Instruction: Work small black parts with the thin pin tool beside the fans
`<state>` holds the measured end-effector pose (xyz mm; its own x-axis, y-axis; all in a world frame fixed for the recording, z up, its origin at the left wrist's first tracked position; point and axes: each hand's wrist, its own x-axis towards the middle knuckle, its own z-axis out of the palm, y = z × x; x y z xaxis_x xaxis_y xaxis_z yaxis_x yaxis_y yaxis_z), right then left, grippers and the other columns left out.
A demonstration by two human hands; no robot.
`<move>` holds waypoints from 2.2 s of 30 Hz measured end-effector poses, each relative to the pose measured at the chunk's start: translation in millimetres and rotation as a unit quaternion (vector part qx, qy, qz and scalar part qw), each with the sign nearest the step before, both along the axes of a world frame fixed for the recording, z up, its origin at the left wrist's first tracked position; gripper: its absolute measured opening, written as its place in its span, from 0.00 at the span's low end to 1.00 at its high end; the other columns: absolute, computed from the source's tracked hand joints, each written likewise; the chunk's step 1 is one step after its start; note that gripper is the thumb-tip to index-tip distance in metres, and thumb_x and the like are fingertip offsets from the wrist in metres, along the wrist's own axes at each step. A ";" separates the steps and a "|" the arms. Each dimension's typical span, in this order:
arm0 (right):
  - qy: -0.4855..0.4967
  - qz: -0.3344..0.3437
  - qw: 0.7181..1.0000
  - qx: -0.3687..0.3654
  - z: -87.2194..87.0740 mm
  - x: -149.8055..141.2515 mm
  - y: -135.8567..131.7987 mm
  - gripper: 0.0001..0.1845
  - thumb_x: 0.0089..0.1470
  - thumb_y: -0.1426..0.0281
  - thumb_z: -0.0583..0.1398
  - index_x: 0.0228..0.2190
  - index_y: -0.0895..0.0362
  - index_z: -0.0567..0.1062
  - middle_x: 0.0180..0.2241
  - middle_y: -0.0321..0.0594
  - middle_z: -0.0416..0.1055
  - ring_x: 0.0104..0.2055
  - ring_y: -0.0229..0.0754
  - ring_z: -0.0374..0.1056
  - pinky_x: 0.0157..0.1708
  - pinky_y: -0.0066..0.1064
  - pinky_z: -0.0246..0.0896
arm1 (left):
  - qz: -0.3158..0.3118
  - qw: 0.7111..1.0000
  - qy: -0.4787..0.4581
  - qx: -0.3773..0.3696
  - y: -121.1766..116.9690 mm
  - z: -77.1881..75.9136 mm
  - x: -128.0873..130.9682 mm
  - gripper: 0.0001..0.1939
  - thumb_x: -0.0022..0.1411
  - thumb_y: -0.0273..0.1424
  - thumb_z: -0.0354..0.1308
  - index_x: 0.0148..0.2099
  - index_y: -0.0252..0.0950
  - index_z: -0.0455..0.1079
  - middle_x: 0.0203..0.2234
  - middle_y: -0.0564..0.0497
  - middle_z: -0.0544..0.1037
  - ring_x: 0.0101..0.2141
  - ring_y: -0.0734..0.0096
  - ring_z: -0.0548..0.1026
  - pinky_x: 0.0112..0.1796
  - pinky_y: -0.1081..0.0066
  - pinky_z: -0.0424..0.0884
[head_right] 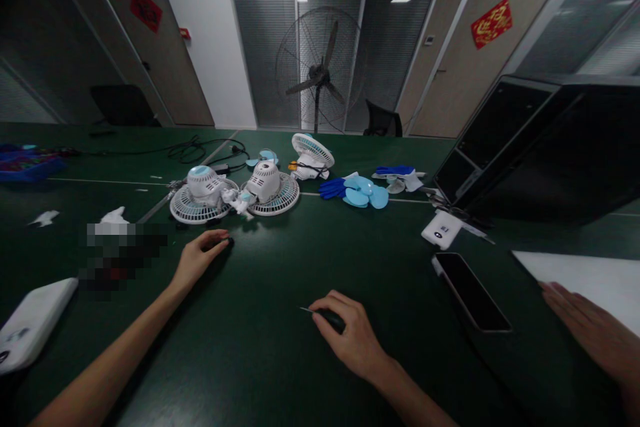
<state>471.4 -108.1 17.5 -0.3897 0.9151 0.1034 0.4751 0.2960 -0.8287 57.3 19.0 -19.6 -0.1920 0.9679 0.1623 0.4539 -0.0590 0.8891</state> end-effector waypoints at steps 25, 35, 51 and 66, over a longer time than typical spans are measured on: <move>-0.027 0.030 0.998 0.052 -13.9 -4.2 -10.8 0.10 0.69 0.66 0.59 0.46 0.53 0.80 0.41 0.41 0.77 0.41 0.44 0.74 0.41 0.35 0.69 | -0.036 0.957 0.257 0.129 -26.2 1.2 10.6 0.13 0.70 0.37 0.57 0.49 0.36 0.77 0.43 0.45 0.82 0.41 0.59 0.79 0.44 0.64 0.72; -0.009 0.040 0.997 0.069 -13.2 -6.9 -14.5 0.09 0.69 0.67 0.59 0.46 0.52 0.80 0.42 0.40 0.76 0.42 0.43 0.74 0.41 0.35 0.70 | -0.094 0.885 0.433 0.142 -27.7 0.5 6.9 0.14 0.74 0.29 0.51 0.52 0.38 0.78 0.43 0.43 0.81 0.43 0.56 0.77 0.45 0.61 0.72; -0.042 0.039 0.994 0.095 -15.6 -13.3 -6.9 0.09 0.66 0.71 0.60 0.46 0.54 0.80 0.41 0.40 0.76 0.39 0.41 0.74 0.39 0.33 0.68 | -0.423 0.890 0.144 0.086 -105.6 6.0 136.8 0.24 0.72 0.26 0.57 0.67 0.42 0.64 0.48 0.46 0.76 0.46 0.65 0.75 0.47 0.65 0.74; -0.092 0.052 0.988 0.113 -25.3 -10.8 -1.5 0.11 0.65 0.72 0.60 0.47 0.53 0.80 0.39 0.40 0.75 0.35 0.39 0.73 0.34 0.30 0.67 | -0.445 0.889 0.110 0.003 -92.0 2.4 130.5 0.28 0.71 0.27 0.59 0.69 0.46 0.61 0.46 0.50 0.77 0.44 0.67 0.74 0.44 0.67 0.72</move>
<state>460.6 -109.7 -7.8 -0.5118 0.8306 0.2193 0.5688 0.5189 -0.6382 187.8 -73.0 -17.2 0.6858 0.7198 0.1073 0.3881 -0.4865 0.7828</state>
